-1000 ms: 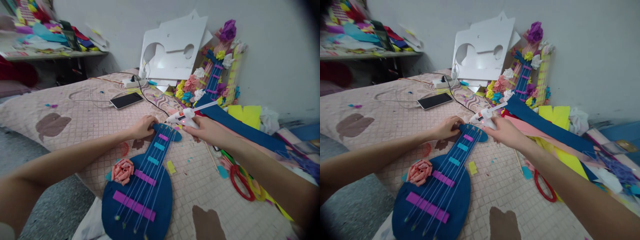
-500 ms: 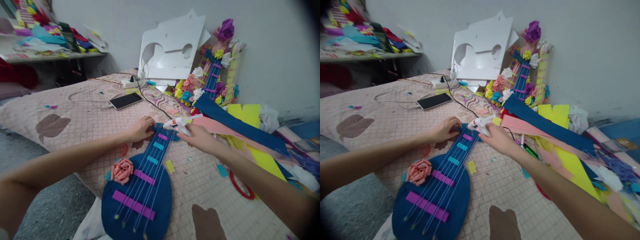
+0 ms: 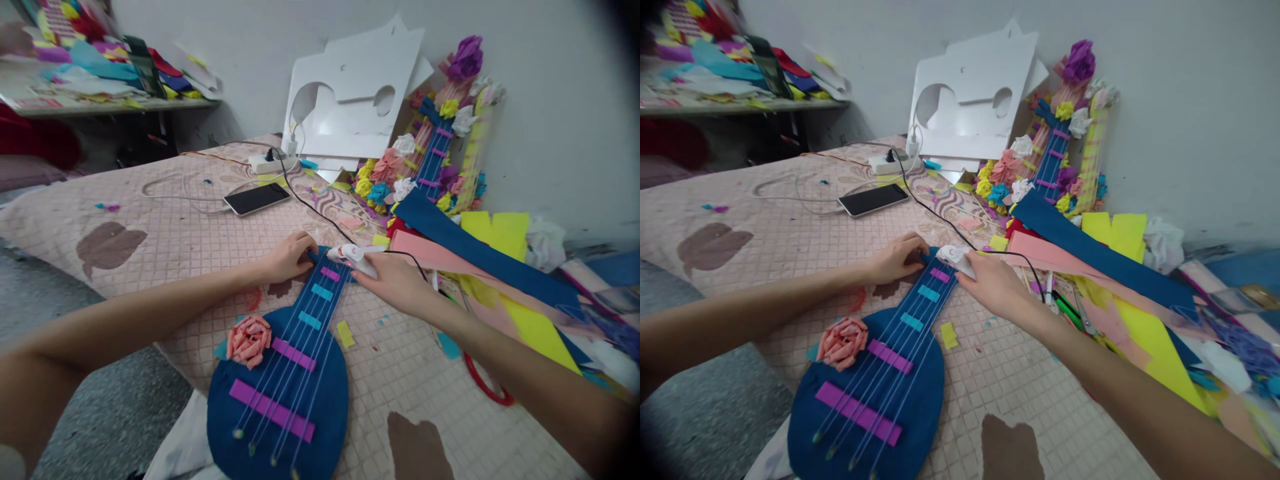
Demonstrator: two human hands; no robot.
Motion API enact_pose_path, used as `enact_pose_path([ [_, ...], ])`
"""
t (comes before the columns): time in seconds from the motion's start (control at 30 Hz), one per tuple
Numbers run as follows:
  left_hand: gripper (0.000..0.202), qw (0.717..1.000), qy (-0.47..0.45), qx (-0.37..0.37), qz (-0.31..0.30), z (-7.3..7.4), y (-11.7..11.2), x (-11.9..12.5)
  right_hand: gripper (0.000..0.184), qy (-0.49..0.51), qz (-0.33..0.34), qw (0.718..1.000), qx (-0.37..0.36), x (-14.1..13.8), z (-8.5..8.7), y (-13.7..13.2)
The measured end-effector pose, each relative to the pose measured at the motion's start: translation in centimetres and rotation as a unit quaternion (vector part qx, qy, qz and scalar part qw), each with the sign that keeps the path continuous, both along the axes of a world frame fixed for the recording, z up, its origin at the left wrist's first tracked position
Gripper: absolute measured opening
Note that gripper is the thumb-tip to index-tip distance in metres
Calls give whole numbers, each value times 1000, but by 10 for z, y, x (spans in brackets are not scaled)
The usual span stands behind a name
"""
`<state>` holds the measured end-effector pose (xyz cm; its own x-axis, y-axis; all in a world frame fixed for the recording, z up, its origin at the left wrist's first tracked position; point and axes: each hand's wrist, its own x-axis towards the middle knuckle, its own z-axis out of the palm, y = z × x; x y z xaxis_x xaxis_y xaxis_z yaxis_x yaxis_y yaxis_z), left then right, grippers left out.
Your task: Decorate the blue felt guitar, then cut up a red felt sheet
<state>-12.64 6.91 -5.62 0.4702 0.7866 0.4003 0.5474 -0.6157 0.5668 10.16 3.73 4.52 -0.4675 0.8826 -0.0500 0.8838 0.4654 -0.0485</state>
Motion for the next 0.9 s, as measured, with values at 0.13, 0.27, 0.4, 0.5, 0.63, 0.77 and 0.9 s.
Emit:
enact_pose_path([
  [0.13, 23, 1000, -5, -5, 0, -1, 0, 0, 24, -2, 30, 1000, 0, -1, -1, -4],
  [0.27, 24, 1000, -9, -19, 5, 0, -1, 1, 22, 11, 33, 999, -3, -1, -1, -3],
  [0.4, 24, 999, -10, -30, 8, 1, -1, 0, 22, 56, -7, 998, -41, 3, 8, 0],
  [0.5, 23, 1000, -10, -23, 8, 0, 0, 0, 24, 100, -39, 992, -72, 9, 17, 0],
  [0.63, 23, 1000, -10, -18, 3, -1, 1, -1, 28, 173, -91, 971, -139, 21, 25, -1],
  [0.77, 24, 1000, -14, -14, 2, -1, 1, -2, 27, 308, -127, 929, -162, 38, 26, 7],
  [0.9, 25, 1000, -13, 6, 0, 0, -1, -2, 28, 443, -160, 874, -116, 60, 26, 15],
])
